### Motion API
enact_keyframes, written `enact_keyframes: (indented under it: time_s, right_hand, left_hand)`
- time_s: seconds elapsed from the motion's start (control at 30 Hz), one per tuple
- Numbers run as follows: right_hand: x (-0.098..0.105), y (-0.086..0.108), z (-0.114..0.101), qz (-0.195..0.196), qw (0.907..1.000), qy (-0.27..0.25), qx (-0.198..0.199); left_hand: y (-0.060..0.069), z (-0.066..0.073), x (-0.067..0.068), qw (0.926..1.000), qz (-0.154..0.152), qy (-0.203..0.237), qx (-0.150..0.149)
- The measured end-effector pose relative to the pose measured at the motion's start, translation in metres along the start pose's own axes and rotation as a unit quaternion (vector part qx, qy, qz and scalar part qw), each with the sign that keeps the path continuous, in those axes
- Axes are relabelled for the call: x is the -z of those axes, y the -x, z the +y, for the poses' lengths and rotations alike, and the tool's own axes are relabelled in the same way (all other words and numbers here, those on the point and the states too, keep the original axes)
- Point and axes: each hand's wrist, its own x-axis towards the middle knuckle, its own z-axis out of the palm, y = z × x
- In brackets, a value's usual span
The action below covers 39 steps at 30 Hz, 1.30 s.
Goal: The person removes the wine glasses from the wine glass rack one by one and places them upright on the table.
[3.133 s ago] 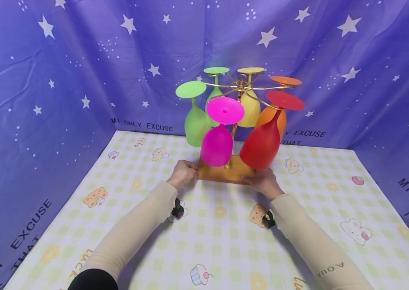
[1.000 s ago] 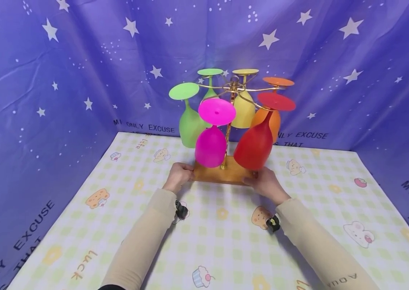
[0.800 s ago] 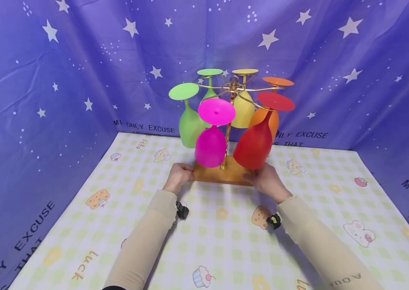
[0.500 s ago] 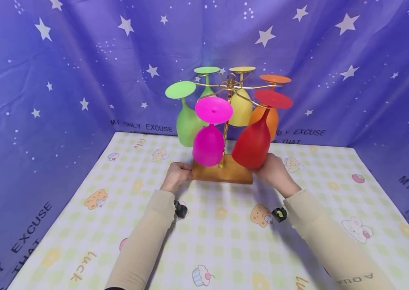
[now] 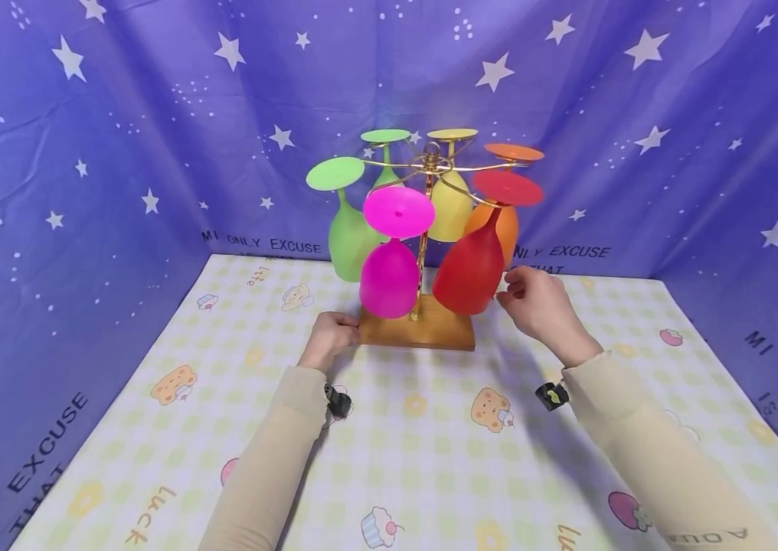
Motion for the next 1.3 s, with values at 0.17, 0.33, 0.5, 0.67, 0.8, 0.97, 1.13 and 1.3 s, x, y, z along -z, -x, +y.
enact_keyframes:
  time_s: [0.17,0.33,0.5,0.67,0.8,0.97,1.13,1.3]
  right_hand:
    - [0.014,0.0,-0.002,0.05,0.9986,-0.004,0.019]
    - [0.023,-0.005,-0.007,0.179,0.9809,-0.04,0.065]
    - [0.031,-0.011,-0.015,0.296,0.9404,-0.085,0.145]
    - [0.038,-0.015,-0.022,0.35,0.9043,-0.111,0.218]
    - [0.041,-0.016,-0.028,0.374,0.8844,-0.101,0.26]
    - [0.043,-0.016,-0.04,0.39,0.8629,-0.089,0.309]
    - [0.047,-0.017,-0.052,0.38,0.8527,-0.065,0.352]
    - [0.052,-0.018,-0.059,0.375,0.8451,-0.037,0.38]
  left_hand:
    - [-0.001,-0.002,0.001,1.0,-0.001,-0.002,-0.002]
    - [-0.002,-0.002,0.004,1.0,-0.003,-0.001,0.003]
    - [-0.003,-0.002,0.005,1.0,-0.002,0.006,0.005]
    - [-0.003,-0.001,0.005,1.0,-0.002,0.007,0.006]
    - [-0.003,-0.001,0.005,0.9999,0.002,0.011,0.004]
    - [-0.003,-0.003,0.003,0.9997,0.002,0.024,0.002]
    - [-0.003,-0.004,0.001,0.9996,0.002,0.029,0.0]
    - [-0.002,-0.004,0.001,0.9996,-0.002,0.029,-0.003]
